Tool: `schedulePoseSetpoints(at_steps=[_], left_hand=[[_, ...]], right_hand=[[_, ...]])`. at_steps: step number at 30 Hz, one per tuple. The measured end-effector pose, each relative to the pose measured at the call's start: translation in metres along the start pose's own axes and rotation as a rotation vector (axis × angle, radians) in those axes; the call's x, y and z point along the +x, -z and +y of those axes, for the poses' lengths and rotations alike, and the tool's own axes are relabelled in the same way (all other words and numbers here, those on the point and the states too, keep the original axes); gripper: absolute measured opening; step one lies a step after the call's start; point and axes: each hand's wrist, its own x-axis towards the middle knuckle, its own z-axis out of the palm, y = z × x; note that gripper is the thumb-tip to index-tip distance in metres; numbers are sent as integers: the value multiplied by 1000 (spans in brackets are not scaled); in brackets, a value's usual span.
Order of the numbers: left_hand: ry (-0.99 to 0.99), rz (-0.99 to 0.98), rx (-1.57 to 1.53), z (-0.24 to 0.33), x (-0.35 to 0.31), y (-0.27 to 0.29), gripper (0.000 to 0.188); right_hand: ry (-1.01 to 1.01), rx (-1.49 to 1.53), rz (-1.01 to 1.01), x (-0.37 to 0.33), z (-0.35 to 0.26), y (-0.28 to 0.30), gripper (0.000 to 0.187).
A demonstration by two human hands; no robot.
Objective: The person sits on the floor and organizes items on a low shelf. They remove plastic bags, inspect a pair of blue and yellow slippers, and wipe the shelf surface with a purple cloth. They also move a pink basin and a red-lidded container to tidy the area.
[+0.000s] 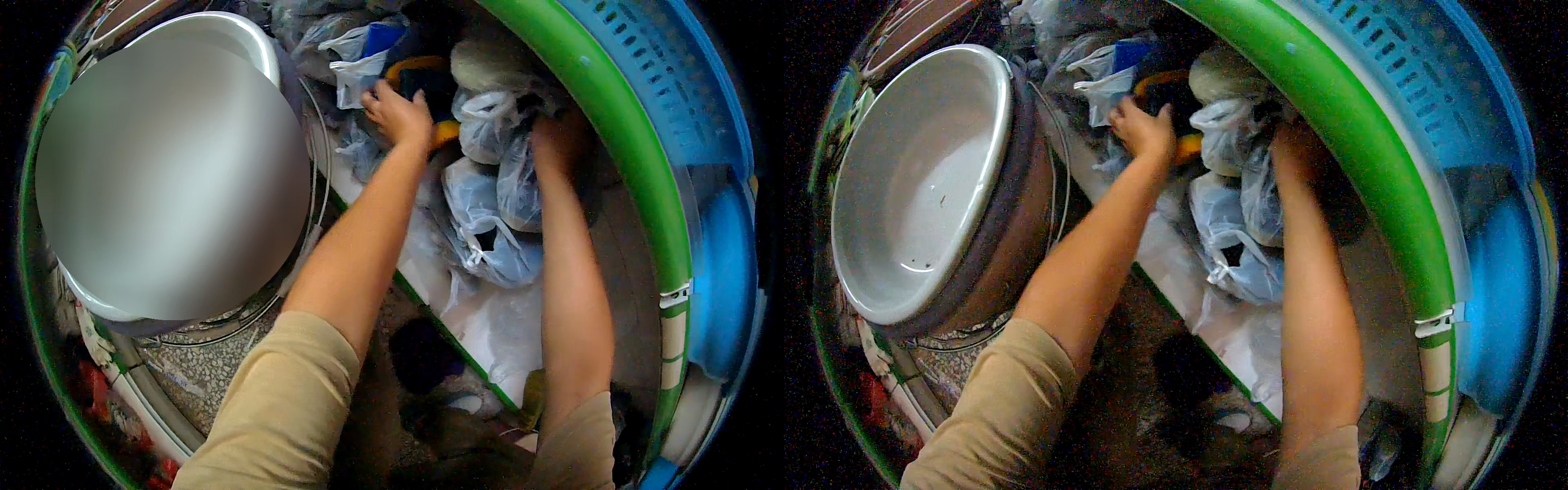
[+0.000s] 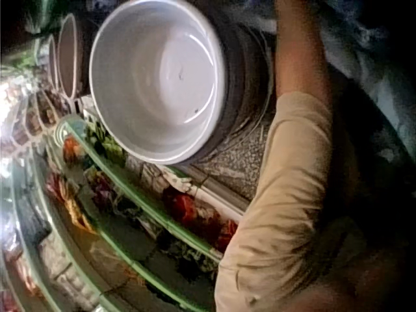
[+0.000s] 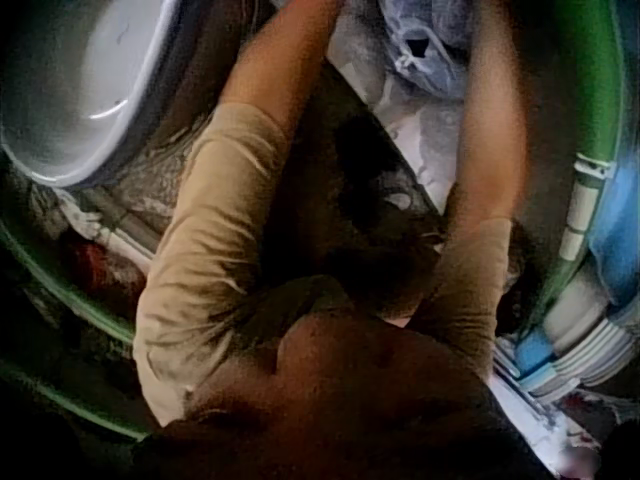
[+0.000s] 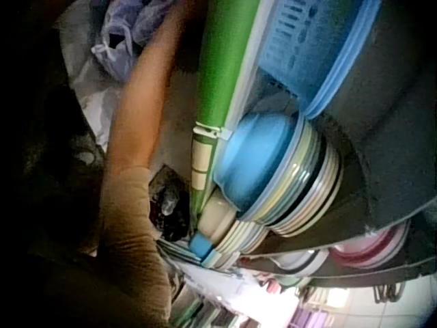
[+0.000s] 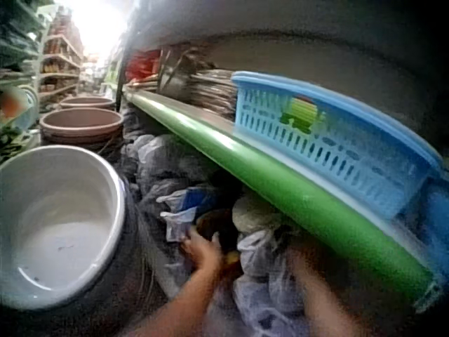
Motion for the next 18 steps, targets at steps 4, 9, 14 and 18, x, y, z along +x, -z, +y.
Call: schedulePoseSetpoints(at_steps=[4,9,14,18], left_hand=[[-58,-75,-16,5,20,1,81],[-151,-198,152,18,-4,8,83],[-133,-223,181,19,-24,12,67],[-334,-140,192,17,-34,12,52]], right_hand=[[-37,68,139,3,12,-17,44],[-161,10,138,2,-1,-21,46],[-63,7,200,2,15,-25,45],[-58,33,185,8,19,-23,43]])
